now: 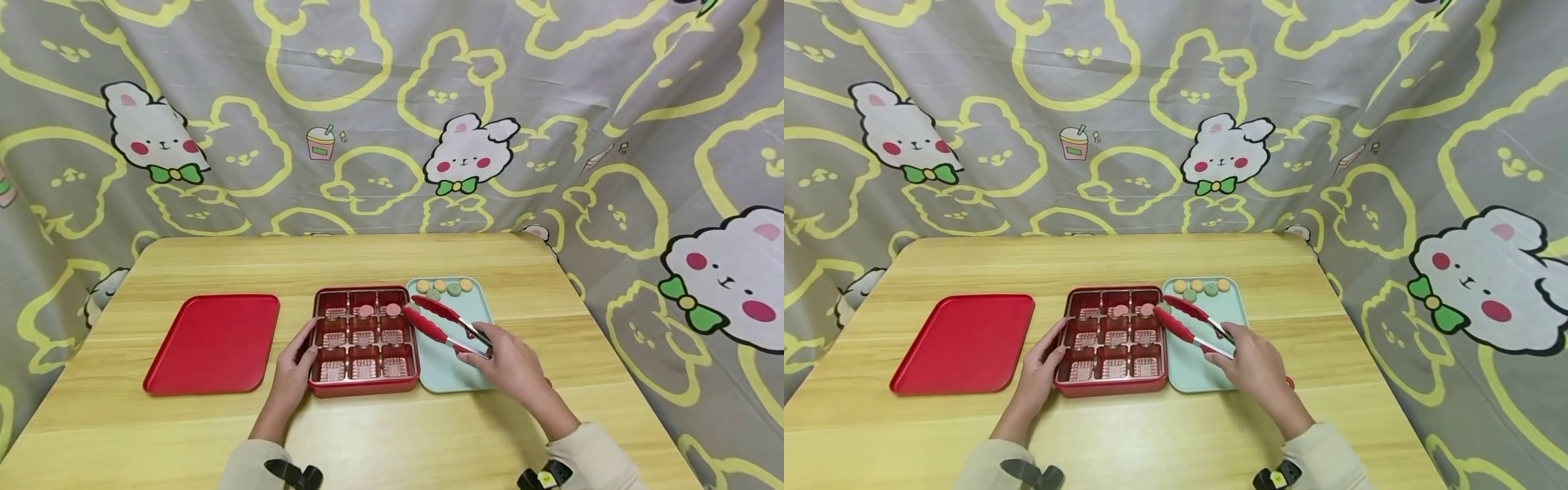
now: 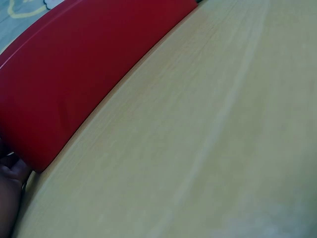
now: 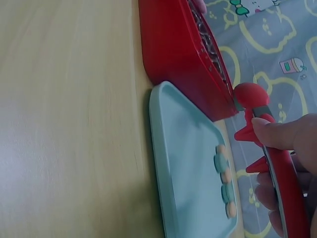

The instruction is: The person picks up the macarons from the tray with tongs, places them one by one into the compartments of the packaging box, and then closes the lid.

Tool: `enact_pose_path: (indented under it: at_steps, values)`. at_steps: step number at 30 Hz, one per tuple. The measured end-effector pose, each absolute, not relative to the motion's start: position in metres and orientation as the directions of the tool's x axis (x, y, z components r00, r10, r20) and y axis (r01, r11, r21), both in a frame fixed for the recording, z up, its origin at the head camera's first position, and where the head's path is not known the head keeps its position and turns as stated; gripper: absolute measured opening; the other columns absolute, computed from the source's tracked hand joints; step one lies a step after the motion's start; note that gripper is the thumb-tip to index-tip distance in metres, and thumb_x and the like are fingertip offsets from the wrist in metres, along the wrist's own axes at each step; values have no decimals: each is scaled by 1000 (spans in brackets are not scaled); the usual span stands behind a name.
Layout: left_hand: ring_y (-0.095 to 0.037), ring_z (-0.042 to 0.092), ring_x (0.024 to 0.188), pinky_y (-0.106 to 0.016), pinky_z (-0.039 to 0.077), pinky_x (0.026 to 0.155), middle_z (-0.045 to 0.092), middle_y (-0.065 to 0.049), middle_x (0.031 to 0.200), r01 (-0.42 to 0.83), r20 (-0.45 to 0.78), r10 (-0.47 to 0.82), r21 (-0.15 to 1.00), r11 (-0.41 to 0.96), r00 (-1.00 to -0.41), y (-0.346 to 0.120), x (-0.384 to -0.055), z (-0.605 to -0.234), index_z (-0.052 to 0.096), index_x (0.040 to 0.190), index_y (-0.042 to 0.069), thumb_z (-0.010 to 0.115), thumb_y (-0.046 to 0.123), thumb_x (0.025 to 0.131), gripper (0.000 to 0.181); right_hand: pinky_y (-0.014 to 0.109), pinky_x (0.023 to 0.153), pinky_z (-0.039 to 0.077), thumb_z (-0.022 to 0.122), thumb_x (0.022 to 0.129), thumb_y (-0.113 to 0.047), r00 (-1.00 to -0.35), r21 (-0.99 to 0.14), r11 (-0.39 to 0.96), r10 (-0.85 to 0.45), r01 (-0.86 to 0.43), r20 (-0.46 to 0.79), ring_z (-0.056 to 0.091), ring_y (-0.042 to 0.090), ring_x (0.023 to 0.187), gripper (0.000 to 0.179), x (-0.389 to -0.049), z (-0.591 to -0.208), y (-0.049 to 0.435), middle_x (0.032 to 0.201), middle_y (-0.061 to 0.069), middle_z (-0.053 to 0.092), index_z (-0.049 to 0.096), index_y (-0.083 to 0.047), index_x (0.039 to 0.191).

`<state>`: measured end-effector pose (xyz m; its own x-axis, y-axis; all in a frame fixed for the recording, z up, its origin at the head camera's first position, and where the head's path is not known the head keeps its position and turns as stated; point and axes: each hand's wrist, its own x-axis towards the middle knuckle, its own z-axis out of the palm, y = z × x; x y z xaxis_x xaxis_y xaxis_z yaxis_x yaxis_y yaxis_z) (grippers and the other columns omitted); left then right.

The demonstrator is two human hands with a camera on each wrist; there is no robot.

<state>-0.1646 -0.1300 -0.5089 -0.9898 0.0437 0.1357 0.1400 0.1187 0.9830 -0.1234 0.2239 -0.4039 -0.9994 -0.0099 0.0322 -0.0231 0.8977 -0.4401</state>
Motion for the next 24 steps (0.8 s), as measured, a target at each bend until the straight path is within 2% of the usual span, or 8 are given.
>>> enact_pose_path:
  at_steps: [5, 12, 14, 20, 24]
  values:
    - [-21, 28, 138, -5, 26, 100, 37, -8, 149, 137, 133, 45, 984, 118, -990, -130, -165, -510, 43, 143, 16, 45, 2, 95, 50, 27, 51, 36, 79, 73, -36, -999, -441, 897, -30, -44, 37, 47, 12, 63, 60, -122, -404, 218, 76, 1, 57, 61, -10, 123]
    - [-3, 32, 133, -6, 28, 101, 39, -9, 148, 151, 147, 43, 984, 98, -988, -130, -164, -508, 43, 142, 13, 46, 1, 95, 49, 27, 52, 36, 80, 72, -36, -996, -427, 900, -70, -86, 52, 47, 10, 64, 58, -121, -404, 213, 86, 4, 63, 62, -11, 121]
    - [-5, 32, 134, -7, 27, 101, 39, -8, 148, 147, 143, 43, 984, 98, -989, -130, -164, -508, 43, 142, 13, 46, 1, 95, 49, 27, 52, 36, 80, 72, -36, -996, -428, 900, -73, -87, 49, 47, 10, 64, 57, -120, -405, 211, 88, 4, 64, 63, -11, 121]
    - [-23, 28, 138, -5, 28, 99, 37, -9, 149, 129, 124, 51, 986, 107, -991, -130, -165, -508, 42, 143, 16, 45, 1, 95, 50, 27, 52, 35, 80, 72, -35, -997, -431, 899, -67, -75, 33, 46, 11, 64, 58, -120, -407, 210, 88, 5, 63, 62, -10, 121]
    - [-20, 31, 136, -6, 29, 99, 38, -11, 148, 143, 139, 47, 985, 99, -989, -130, -164, -507, 43, 142, 13, 45, 0, 95, 49, 27, 52, 35, 80, 72, -35, -998, -431, 900, -56, -63, 27, 46, 12, 65, 58, -120, -407, 210, 89, 6, 63, 62, -10, 122]
